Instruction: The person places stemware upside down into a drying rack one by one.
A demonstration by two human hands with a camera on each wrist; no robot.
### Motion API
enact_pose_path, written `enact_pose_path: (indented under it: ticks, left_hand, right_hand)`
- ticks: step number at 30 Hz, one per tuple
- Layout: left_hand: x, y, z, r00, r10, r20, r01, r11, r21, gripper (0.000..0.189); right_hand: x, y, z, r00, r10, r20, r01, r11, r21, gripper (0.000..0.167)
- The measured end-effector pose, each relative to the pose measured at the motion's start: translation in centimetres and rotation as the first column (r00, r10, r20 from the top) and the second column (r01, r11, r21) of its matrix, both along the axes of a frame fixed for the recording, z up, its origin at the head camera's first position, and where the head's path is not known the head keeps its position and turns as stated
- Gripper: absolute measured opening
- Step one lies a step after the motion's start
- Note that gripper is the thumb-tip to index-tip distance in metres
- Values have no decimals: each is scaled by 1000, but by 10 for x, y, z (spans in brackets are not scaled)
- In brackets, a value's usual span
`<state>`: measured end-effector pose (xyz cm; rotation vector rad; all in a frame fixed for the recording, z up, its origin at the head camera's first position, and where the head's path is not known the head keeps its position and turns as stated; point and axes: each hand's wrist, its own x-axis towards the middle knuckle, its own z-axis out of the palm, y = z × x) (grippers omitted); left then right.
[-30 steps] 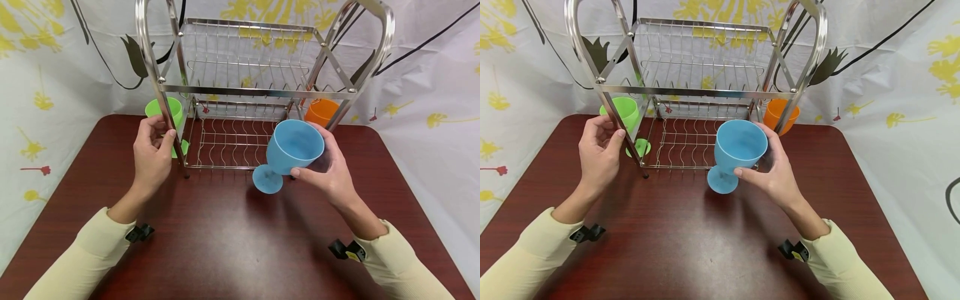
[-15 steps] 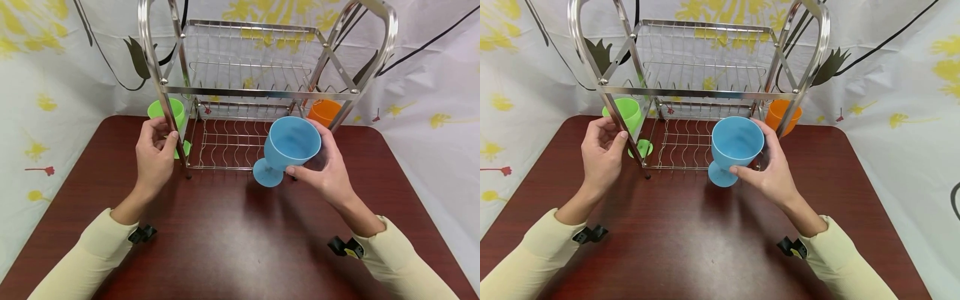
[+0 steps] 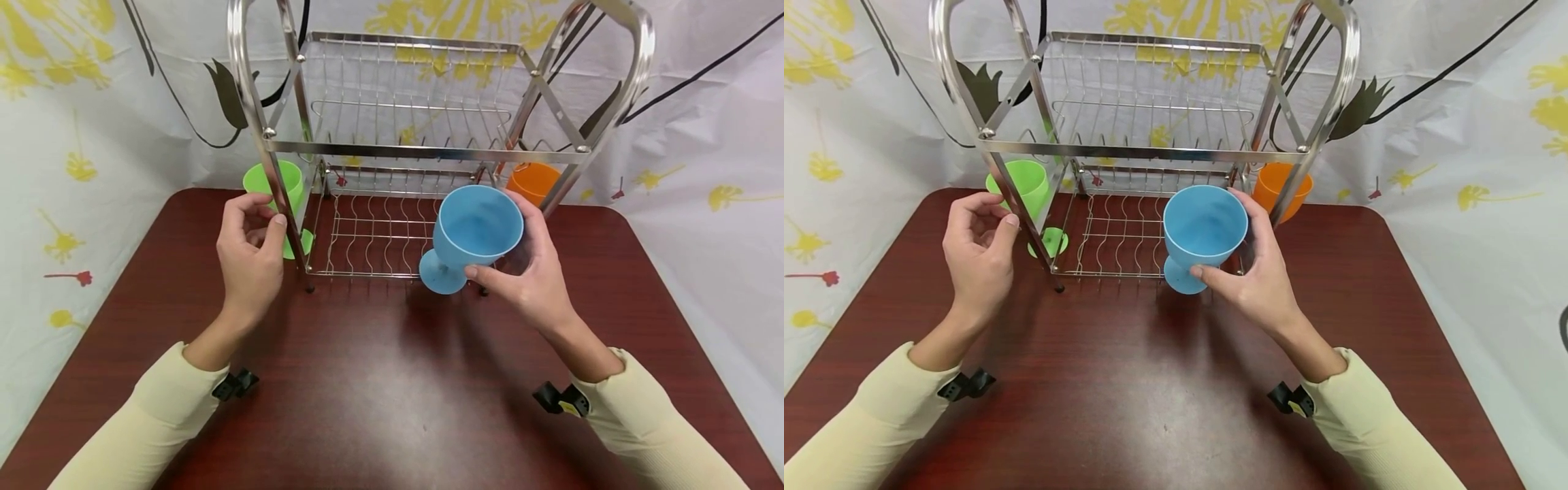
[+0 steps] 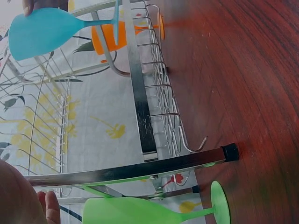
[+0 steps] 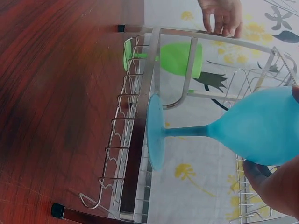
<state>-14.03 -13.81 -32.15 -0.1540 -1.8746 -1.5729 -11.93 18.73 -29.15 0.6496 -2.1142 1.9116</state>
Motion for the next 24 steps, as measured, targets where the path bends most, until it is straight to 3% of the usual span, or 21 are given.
enact_pose_path:
  ticks: [8, 17, 21, 24]
  left_hand:
    - [3, 3, 0, 999, 10, -31, -9, 999, 32, 23]
    - [10, 8, 2, 993, -9, -116, 19, 996, 86, 22]
    - [15, 13, 4, 990, -34, -140, 47, 995, 87, 22]
    - [18, 18, 5, 986, -87, -145, 97, 993, 65, 20]
  right_hand:
    - [-1, -2, -3, 1000, 6, -24, -6, 1000, -3, 91]
    - [-4, -5, -6, 991, -35, -126, 43, 997, 60, 95]
    - [-4, -7, -5, 986, -69, -149, 87, 989, 116, 97]
    - [-4, -8, -4, 981, -89, -170, 118, 978, 169, 98]
